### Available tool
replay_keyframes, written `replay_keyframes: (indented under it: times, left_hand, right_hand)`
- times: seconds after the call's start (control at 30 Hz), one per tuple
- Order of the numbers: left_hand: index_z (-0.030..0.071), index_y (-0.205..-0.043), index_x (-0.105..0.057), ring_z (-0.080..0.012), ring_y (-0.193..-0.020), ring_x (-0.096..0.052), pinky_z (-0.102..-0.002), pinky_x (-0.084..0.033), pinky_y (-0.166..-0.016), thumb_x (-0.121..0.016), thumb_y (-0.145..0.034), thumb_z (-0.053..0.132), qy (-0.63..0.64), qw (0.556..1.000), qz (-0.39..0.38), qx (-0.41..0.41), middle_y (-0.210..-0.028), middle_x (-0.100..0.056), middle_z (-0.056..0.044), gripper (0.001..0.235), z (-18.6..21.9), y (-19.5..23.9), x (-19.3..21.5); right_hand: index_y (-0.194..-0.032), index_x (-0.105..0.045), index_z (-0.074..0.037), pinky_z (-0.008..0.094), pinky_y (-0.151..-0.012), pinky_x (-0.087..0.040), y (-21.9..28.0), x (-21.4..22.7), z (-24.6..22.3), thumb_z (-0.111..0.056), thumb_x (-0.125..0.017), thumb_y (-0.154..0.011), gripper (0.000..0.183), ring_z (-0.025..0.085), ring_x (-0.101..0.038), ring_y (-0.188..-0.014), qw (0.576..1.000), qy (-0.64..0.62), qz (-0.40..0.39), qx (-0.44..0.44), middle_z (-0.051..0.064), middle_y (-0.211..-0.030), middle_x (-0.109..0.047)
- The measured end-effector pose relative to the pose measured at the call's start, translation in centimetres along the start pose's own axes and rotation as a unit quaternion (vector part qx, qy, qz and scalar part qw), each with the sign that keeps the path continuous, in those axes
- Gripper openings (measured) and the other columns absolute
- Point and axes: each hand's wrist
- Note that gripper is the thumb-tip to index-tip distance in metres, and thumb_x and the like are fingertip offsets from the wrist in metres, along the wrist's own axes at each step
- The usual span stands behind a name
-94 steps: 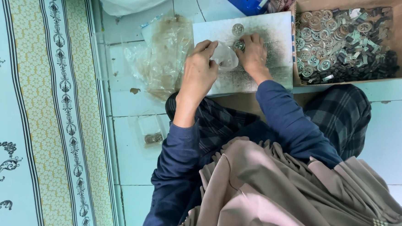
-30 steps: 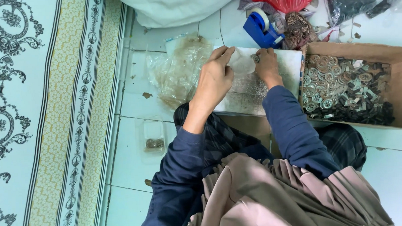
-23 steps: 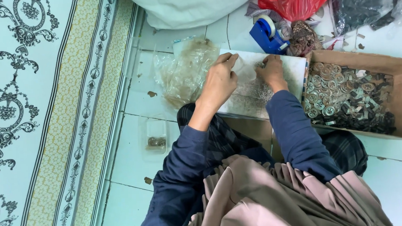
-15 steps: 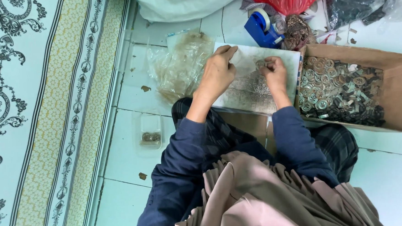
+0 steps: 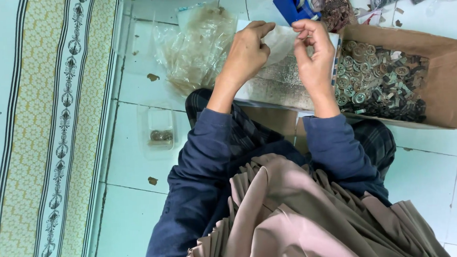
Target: The person sits on the floor and packs metal buttons into small plastic bags. They place buttons into a bag, seal it with tape, and then repeat the process with a second batch of buttons.
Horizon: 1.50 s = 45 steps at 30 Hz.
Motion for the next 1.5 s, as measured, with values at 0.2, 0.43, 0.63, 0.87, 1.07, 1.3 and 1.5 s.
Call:
replay_keyframes:
  times: [0.2,0.43,0.63,0.87,1.07,1.3,1.5]
  left_hand:
    - [0.005,-0.124,-0.073,-0.0253,-0.104,-0.074,-0.037,-0.058,-0.085,-0.056,-0.081,0.0,0.069,0.996,-0.052,0.004,-0.128,-0.074,-0.012,0.047,0.8,0.1,1.1]
    - [0.008,-0.127,-0.072,-0.0051,-0.062,-0.054,-0.027,-0.048,-0.063,-0.064,-0.098,0.028,0.116,0.983,-0.14,0.017,-0.106,-0.077,0.004,0.036,4.0,0.7,3.8]
    - [0.016,-0.137,-0.065,-0.0092,-0.068,-0.051,-0.028,-0.048,-0.066,-0.053,-0.087,-0.001,0.109,0.991,-0.081,0.021,-0.116,-0.072,-0.005,0.055,3.4,-0.2,3.9]
    - [0.014,-0.142,-0.059,-0.0191,-0.097,-0.064,-0.03,-0.049,-0.085,-0.054,-0.09,-0.01,0.125,0.988,-0.045,-0.075,-0.114,-0.069,-0.004,0.057,3.7,-0.1,2.5]
    - [0.0,-0.133,-0.067,-0.0355,-0.086,-0.073,-0.04,-0.06,-0.074,-0.059,-0.09,-0.012,0.131,0.98,-0.145,0.036,-0.101,-0.073,-0.026,0.045,-1.9,6.2,-4.6]
    - [0.0,-0.136,-0.066,-0.0385,-0.095,-0.075,-0.045,-0.062,-0.08,-0.059,-0.099,0.005,0.075,0.957,-0.226,0.164,-0.108,-0.073,-0.027,0.038,-7.1,11.5,-7.6]
    - [0.013,-0.14,-0.063,-0.0317,-0.129,-0.062,-0.04,-0.046,-0.105,-0.051,-0.101,0.04,0.09,0.946,-0.181,0.252,-0.141,-0.066,-0.014,0.049,-8.5,11.0,-6.7]
  right_hand:
    - [-0.158,-0.026,-0.006,0.044,-0.117,-0.039,1.8,-0.1,4.1,0.01,-0.057,-0.083,0.083,0.036,-0.031,-0.149,0.954,-0.021,-0.226,-0.196,0.02,-0.163,-0.026]
    - [-0.12,-0.071,-0.012,0.049,-0.114,-0.043,3.2,-1.2,6.6,-0.013,-0.075,-0.094,0.026,0.025,-0.065,-0.124,0.954,-0.087,-0.193,-0.21,0.008,-0.127,-0.072]
    - [-0.097,-0.076,-0.008,0.028,-0.078,-0.047,2.0,-1.4,9.0,-0.01,-0.068,-0.105,0.011,0.01,-0.06,-0.087,0.977,-0.04,-0.103,-0.181,-0.001,-0.092,-0.071]
    - [-0.131,-0.066,-0.004,0.045,-0.101,-0.056,1.5,2.1,7.3,-0.023,-0.051,-0.112,0.031,0.032,-0.065,-0.122,0.99,-0.024,-0.069,-0.117,0.017,-0.132,-0.068]
    - [-0.128,-0.076,-0.009,0.044,-0.097,-0.05,8.0,3.8,10.6,0.012,-0.048,-0.091,0.051,0.026,-0.064,-0.107,0.98,0.016,-0.102,-0.169,0.015,-0.111,-0.074]
    - [-0.132,-0.074,-0.019,0.048,-0.099,-0.05,9.4,3.2,14.2,-0.002,-0.058,-0.096,0.043,0.034,-0.066,-0.117,0.968,0.089,-0.071,-0.224,0.013,-0.118,-0.074]
    - [-0.161,-0.031,-0.021,0.064,-0.123,-0.011,4.1,-2.1,14.2,-0.041,-0.042,-0.108,0.058,0.031,-0.016,-0.154,0.86,0.294,-0.266,-0.321,0.001,-0.169,-0.025]
Point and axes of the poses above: each hand's wrist, its own y-axis away from the middle knuckle, its own x-axis out of the back of the hand, z = x × y
